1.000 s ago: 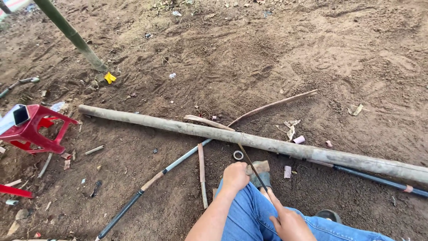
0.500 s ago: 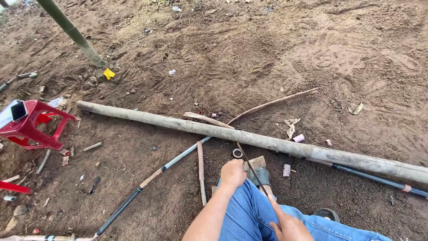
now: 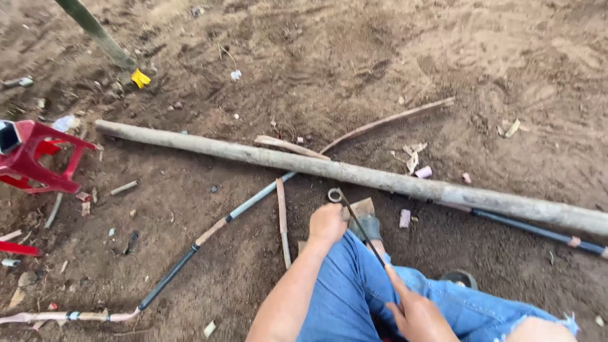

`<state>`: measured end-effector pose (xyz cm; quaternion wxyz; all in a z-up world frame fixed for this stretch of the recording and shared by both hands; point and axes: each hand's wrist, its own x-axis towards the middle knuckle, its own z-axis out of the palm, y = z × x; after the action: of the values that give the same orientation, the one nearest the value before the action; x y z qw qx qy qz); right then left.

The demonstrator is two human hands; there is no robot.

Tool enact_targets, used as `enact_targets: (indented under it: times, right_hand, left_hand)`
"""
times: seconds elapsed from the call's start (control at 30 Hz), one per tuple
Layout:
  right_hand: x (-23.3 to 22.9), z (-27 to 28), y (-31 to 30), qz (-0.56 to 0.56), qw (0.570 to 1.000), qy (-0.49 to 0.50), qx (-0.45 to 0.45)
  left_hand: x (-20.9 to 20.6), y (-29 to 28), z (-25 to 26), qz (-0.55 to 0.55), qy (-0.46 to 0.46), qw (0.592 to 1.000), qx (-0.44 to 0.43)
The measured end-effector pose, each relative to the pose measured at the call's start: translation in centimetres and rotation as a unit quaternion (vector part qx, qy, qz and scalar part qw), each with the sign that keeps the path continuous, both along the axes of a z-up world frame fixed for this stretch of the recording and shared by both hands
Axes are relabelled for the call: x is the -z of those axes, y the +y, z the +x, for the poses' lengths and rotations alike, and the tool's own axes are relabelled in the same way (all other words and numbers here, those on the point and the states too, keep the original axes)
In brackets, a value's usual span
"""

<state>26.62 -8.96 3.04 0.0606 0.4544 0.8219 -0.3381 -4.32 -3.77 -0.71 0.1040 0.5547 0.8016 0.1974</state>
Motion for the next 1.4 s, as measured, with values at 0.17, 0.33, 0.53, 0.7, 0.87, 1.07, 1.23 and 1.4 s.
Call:
enact_targets:
  times: [0.17, 0.33, 0.53, 0.7, 0.87, 1.07, 1.23, 1.4]
  right_hand:
    - [-5.5, -1.7, 0.2, -0.034, 0.999, -0.015, 0.031]
    - [-5.7, -2.3, 0.5, -0.022, 0.999, -0.012, 0.027]
    - [-4.9, -0.6, -1.1, -0.020, 0.999, -0.009, 0.039]
    - [-5.6, 0.5, -1.1, 0.022, 0.991, 0.117, 0.057]
    - [-5.9, -0.1, -0.3, 0.014, 0.992, 0.117, 0.046]
    - [-5.7, -2.1, 0.6, 0.022, 0.993, 0.115, 0.011]
    - [-5.0, -3.6, 0.7, 0.013, 0.997, 0.080, 0.016]
    - [-5.2, -3.9, 0.9, -0.003, 0.996, 0.088, 0.020]
  left_hand:
    - [0.0, -0.3, 0.3, -0.001, 0.003, 1.000, 0.007]
    - [-1.2, -0.1, 0.2, 0.017, 0.000, 1.000, 0.000]
    - [0.3, -0.7, 0.4, -0.039, 0.023, 0.999, 0.024]
    - [0.0, -0.5, -0.3, -0.007, -0.021, 0.999, 0.040]
    - [1.4, 0.0, -0.5, 0.029, -0.002, 0.998, 0.062]
    - [2.4, 0.1, -0.3, 0.084, 0.030, 0.993, 0.070]
    - [3.4, 0.0, -0.3, 0.120, 0.077, 0.988, 0.057]
    - [4.0, 0.1, -0.6, 0.108, 0.075, 0.990, 0.057]
